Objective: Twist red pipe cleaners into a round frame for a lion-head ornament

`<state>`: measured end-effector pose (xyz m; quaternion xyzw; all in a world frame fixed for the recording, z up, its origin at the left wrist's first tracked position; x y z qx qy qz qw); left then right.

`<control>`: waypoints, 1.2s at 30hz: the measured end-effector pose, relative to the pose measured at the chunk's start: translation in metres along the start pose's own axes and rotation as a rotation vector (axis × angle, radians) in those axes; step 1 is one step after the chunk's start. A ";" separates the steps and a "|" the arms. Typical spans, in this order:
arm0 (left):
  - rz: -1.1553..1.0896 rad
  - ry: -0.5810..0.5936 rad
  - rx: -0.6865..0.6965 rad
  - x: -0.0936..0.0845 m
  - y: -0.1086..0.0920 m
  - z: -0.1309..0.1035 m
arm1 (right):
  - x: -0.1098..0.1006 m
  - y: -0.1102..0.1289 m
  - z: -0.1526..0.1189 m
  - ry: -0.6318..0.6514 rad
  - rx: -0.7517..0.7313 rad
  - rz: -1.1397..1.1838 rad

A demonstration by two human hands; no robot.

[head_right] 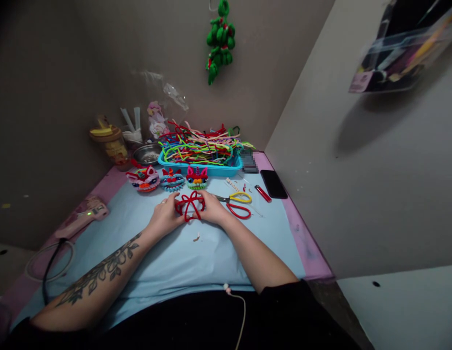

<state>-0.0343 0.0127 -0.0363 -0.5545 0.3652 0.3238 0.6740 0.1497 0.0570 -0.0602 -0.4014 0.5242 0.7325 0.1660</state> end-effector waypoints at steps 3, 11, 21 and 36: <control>-0.006 0.000 0.004 -0.001 0.000 0.000 | 0.000 0.000 0.000 0.008 0.006 -0.016; -0.003 0.001 0.002 -0.001 -0.001 0.000 | 0.003 0.001 0.000 0.015 0.029 -0.055; -0.039 -0.015 0.024 0.001 0.002 -0.002 | -0.003 -0.011 0.001 -0.005 0.035 0.242; 0.004 0.012 -0.006 -0.003 0.000 -0.001 | 0.002 0.005 -0.002 -0.045 0.012 -0.027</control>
Point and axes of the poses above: each hand's wrist, its own z-axis towards the middle knuckle, its own x-axis out of the palm, y = z × x, the point moved 1 cm from there along z, towards the middle knuckle, and after that the axes turned 8 degrees about -z, right-handed, at the moved point
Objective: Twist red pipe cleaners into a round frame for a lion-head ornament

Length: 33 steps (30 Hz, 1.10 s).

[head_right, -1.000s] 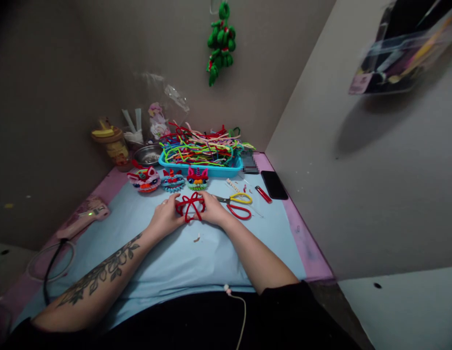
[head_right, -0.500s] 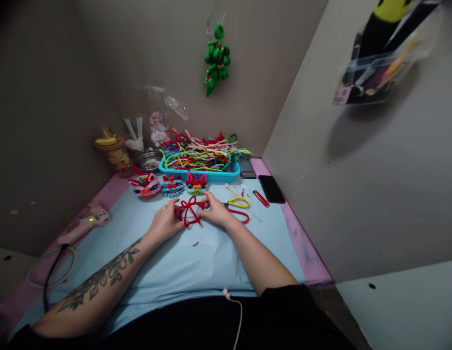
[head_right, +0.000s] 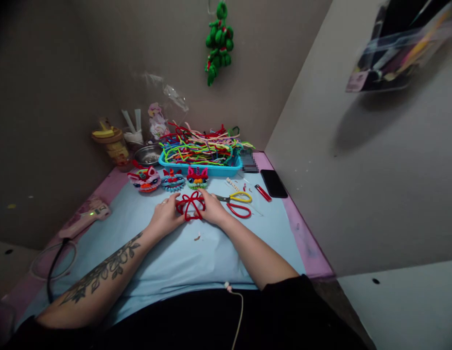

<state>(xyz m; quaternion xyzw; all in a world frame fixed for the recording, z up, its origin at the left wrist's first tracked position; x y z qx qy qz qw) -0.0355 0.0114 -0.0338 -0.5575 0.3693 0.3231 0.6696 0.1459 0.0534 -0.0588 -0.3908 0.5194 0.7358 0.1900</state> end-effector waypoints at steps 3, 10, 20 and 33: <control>-0.015 0.002 0.003 -0.001 0.001 -0.001 | -0.002 -0.004 -0.001 -0.021 0.008 0.103; -0.106 -0.045 0.077 0.000 0.007 0.000 | -0.002 -0.009 -0.002 -0.017 -0.009 0.274; -0.076 -0.009 0.053 0.003 0.008 0.002 | -0.005 -0.002 -0.003 0.036 0.015 0.167; -0.066 -0.039 0.016 0.001 0.005 0.003 | -0.002 -0.001 -0.003 -0.002 0.055 0.113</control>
Point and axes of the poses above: each hand's wrist, its own z-axis towards the middle knuckle, its own x-axis out of the palm, y = z × x, the point moved 1 cm from there along z, towards the middle knuckle, and after that the axes turned 8 degrees about -z, right-handed, at the moved point
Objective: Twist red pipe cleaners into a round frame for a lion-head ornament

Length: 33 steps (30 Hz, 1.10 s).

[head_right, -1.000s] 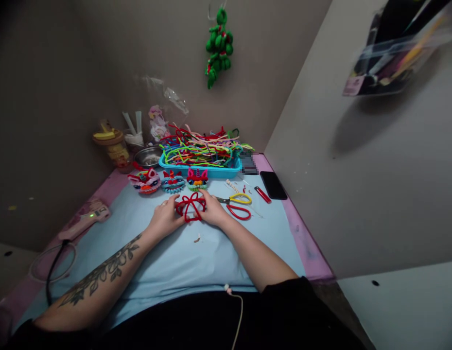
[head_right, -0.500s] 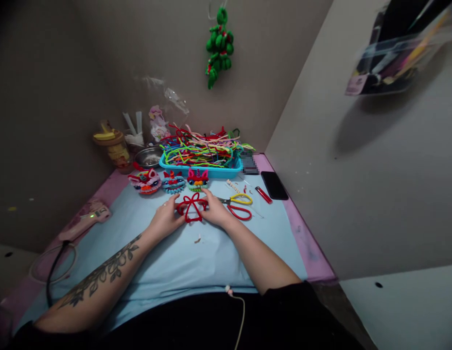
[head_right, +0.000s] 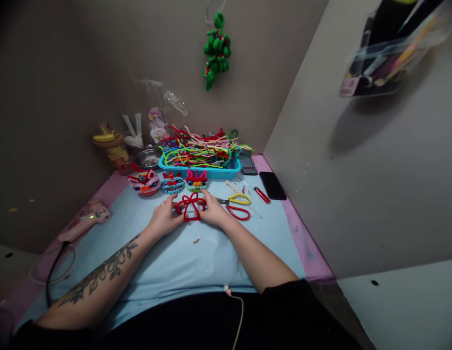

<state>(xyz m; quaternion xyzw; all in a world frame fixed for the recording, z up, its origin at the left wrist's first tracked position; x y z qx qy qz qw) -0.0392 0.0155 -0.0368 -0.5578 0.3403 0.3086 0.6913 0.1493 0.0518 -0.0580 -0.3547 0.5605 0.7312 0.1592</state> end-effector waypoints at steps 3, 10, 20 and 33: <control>-0.003 -0.003 -0.015 0.001 -0.003 0.002 | 0.003 0.004 0.000 -0.024 0.027 -0.093; 0.034 0.031 -0.090 0.003 -0.007 0.003 | 0.003 0.005 -0.001 0.015 0.016 -0.153; -0.011 0.012 -0.061 0.003 -0.004 0.003 | 0.004 0.004 0.002 0.040 -0.021 -0.089; -0.360 0.010 0.056 -0.006 0.027 0.007 | -0.013 -0.006 -0.002 -0.015 -0.072 0.090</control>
Point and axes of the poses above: each hand's wrist, its own z-axis towards the middle knuckle, its own x-axis out of the palm, y = z × x, the point moved 1 cm from there along z, towards the middle knuckle, and after that the axes turned 8 degrees about -z, right-handed, at the moved point
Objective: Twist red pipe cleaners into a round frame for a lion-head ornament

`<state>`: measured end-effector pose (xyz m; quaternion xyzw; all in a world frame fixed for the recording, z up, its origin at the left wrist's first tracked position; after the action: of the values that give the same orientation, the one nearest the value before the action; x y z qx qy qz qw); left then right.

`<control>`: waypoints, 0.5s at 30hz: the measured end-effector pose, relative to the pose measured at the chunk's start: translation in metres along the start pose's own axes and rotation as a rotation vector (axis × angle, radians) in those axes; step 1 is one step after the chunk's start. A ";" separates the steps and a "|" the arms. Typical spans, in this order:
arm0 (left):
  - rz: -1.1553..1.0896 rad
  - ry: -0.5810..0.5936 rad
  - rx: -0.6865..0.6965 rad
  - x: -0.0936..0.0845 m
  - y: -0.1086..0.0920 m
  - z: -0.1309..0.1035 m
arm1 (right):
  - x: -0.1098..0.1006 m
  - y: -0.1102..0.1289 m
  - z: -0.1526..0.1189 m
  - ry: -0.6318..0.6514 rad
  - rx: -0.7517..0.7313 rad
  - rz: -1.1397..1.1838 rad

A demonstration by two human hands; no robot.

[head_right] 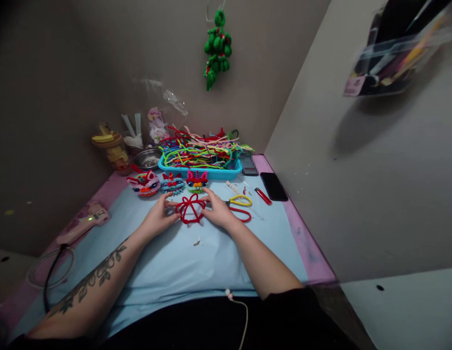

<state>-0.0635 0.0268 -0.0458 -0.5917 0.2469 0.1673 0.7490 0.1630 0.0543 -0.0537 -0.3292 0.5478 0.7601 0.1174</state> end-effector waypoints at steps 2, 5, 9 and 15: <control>0.011 -0.010 -0.005 0.002 0.000 0.000 | 0.004 -0.001 0.000 -0.020 0.016 -0.045; 0.080 0.000 -0.013 0.004 -0.003 -0.002 | 0.009 -0.002 0.000 -0.027 0.026 -0.103; 0.166 0.009 -0.009 0.004 -0.008 -0.003 | 0.010 -0.002 0.000 -0.021 0.040 -0.161; 0.206 0.036 -0.015 0.005 -0.014 -0.004 | 0.007 0.005 -0.002 -0.004 0.091 -0.278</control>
<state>-0.0526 0.0197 -0.0378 -0.5715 0.3187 0.2347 0.7189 0.1556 0.0491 -0.0550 -0.3946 0.5305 0.7117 0.2372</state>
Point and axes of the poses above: each hand's wrist, its own z-axis towards the middle knuckle, its own x-axis out of the palm, y = z × x, the point moved 1 cm from there along z, towards the middle knuckle, and after that the axes turned 8 degrees about -z, right-handed, at the moved point
